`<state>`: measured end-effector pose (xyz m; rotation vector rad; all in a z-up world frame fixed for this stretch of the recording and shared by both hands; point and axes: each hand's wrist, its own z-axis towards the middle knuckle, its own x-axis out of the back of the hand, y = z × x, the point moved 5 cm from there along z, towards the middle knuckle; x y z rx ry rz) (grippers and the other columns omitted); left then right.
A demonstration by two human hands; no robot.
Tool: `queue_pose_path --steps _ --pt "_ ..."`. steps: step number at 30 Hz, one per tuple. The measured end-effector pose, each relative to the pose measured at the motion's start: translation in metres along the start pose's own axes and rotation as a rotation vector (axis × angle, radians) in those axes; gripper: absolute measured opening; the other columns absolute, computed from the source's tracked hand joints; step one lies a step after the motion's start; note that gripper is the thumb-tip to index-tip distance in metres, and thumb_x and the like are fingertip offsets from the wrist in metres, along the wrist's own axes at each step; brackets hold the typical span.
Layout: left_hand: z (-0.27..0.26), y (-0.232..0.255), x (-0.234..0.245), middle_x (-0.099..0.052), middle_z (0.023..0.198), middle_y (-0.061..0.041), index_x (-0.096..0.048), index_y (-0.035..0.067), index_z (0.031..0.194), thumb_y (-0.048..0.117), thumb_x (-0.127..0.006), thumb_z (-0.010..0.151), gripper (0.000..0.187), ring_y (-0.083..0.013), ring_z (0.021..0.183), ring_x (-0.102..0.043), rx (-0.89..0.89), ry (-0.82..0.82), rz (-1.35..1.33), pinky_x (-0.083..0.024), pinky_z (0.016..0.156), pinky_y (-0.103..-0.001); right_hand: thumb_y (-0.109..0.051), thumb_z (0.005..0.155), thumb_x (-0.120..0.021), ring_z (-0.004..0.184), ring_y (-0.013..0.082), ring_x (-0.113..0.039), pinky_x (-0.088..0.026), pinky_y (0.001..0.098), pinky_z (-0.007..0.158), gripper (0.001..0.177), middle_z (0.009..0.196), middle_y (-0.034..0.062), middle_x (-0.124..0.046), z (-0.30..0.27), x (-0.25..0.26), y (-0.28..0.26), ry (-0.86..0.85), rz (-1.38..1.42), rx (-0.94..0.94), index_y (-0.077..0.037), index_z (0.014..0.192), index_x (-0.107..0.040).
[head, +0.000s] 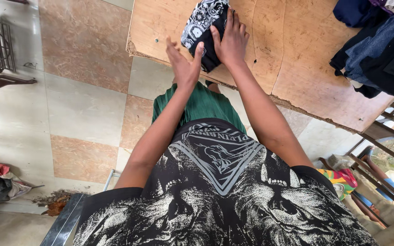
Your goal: The person folds clothes on a table and places them into an open suitcase. They handle a blue cloth, a white garment, a black patterned item, and a striped shirt one at a time.
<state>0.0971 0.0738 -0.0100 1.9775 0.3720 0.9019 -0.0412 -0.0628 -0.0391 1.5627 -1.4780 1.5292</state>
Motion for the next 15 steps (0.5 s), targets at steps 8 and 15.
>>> queue_pose_path --steps 8,15 --pt "0.049 -0.036 -0.058 -0.06 0.135 -0.02 -0.053 -0.007 0.14 0.042 -0.076 0.097 0.069 -0.0299 0.126 -0.061 -0.01 0.051 -0.349 -0.047 0.111 -0.04 -0.055 0.116 -0.049 0.144 0.0429 -0.04 -0.036 0.0545 0.113 0.056 0.158 0.0236 -0.042 0.008 0.005 0.006 0.32 -0.154 0.315 -0.009 0.147 -0.042" --pt "0.066 -0.044 -0.056 -0.069 0.128 -0.014 -0.061 -0.002 0.134 0.052 -0.068 0.095 0.067 -0.0202 0.114 -0.065 0.205 -0.119 -0.66 -0.051 0.1 -0.034 -0.05 0.112 -0.055 0.134 0.041 -0.055 -0.044 0.0447 0.112 0.064 0.143 0.0252 -0.057 0.02 -0.023 0.034 0.153 0.534 0.189 0.004 0.145 -0.045"
